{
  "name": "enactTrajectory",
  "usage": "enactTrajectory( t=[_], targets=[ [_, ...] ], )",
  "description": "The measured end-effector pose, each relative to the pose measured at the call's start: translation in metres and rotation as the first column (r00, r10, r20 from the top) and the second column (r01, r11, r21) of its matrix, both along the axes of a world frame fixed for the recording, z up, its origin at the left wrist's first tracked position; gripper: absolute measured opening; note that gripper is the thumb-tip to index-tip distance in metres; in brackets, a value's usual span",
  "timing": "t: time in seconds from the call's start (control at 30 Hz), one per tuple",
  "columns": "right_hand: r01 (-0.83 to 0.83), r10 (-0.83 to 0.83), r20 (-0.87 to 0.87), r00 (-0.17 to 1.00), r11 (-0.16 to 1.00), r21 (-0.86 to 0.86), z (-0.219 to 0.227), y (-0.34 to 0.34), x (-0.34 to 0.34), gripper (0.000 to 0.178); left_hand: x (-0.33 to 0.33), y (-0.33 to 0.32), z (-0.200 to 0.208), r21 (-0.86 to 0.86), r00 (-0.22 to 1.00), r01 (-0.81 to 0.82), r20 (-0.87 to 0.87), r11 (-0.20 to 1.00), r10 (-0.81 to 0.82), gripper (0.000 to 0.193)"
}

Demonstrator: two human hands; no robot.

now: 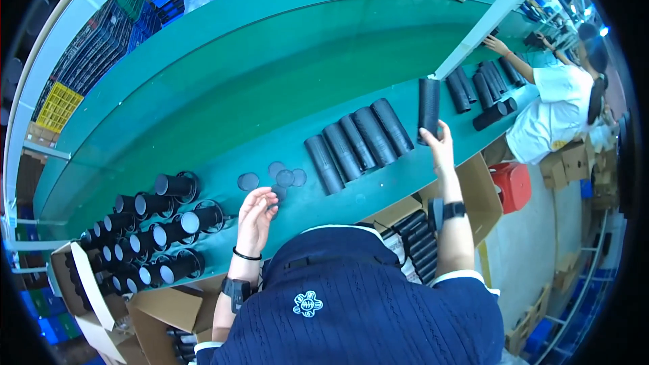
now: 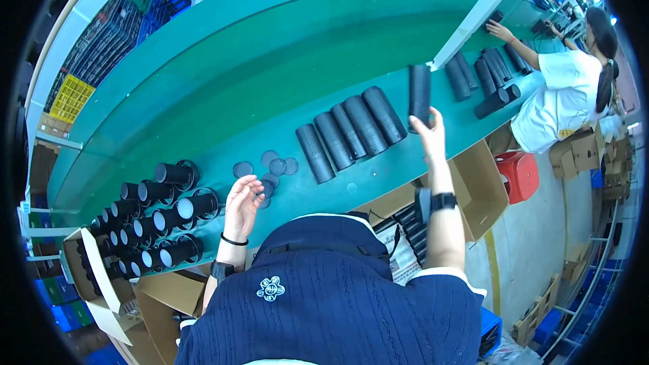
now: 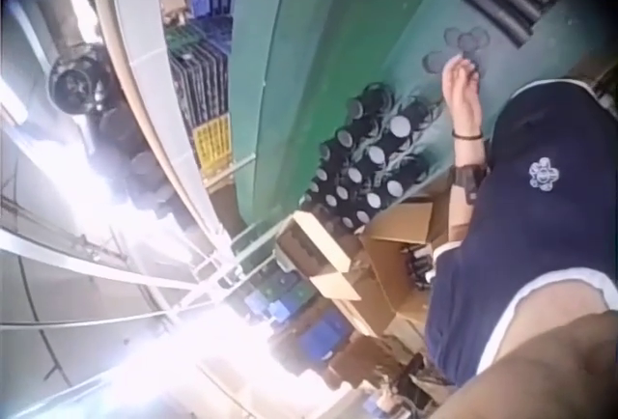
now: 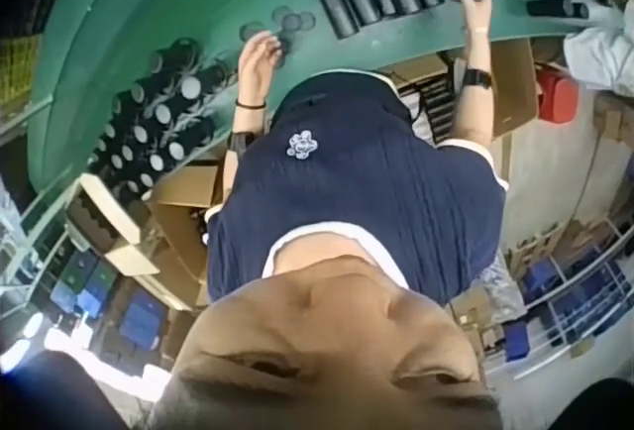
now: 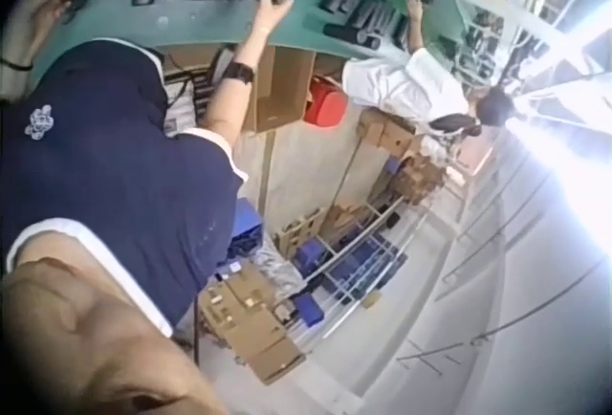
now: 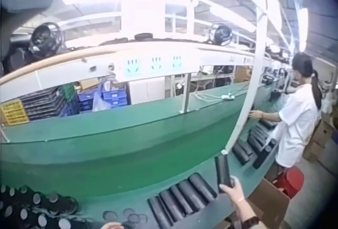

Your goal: The person picks up a black cylinder and a cap, fits the cap onto the cylinder by hand, and places the assembled unit back on the table, repeating this process for several units.

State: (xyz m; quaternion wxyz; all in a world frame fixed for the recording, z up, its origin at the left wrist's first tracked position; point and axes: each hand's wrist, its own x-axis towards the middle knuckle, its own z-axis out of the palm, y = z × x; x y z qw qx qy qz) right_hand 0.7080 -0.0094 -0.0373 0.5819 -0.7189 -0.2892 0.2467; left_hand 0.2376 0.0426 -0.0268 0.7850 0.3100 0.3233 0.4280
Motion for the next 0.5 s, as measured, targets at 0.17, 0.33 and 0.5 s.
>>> enactTrajectory(
  t=[0.17,0.33,0.5],
  targets=[
    [0.366,-0.265,0.323,0.909,0.876,-0.313,-0.098,-0.006,0.123,0.077,0.013,0.009,-0.005,-0.070,0.993,0.013,-0.119,0.997,-0.021,0.026],
    [0.554,-0.261,0.543,0.798,0.672,-0.492,-0.085,0.026,0.139,0.069,-0.004,0.007,-0.004,-0.098,0.981,-0.063,-0.187,0.993,0.043,0.025],
    [0.694,-0.053,0.784,0.619,0.503,-0.514,-0.094,0.020,0.172,0.055,-0.004,0.003,-0.010,-0.172,0.967,-0.130,-0.238,0.976,0.087,0.022]
  ],
)
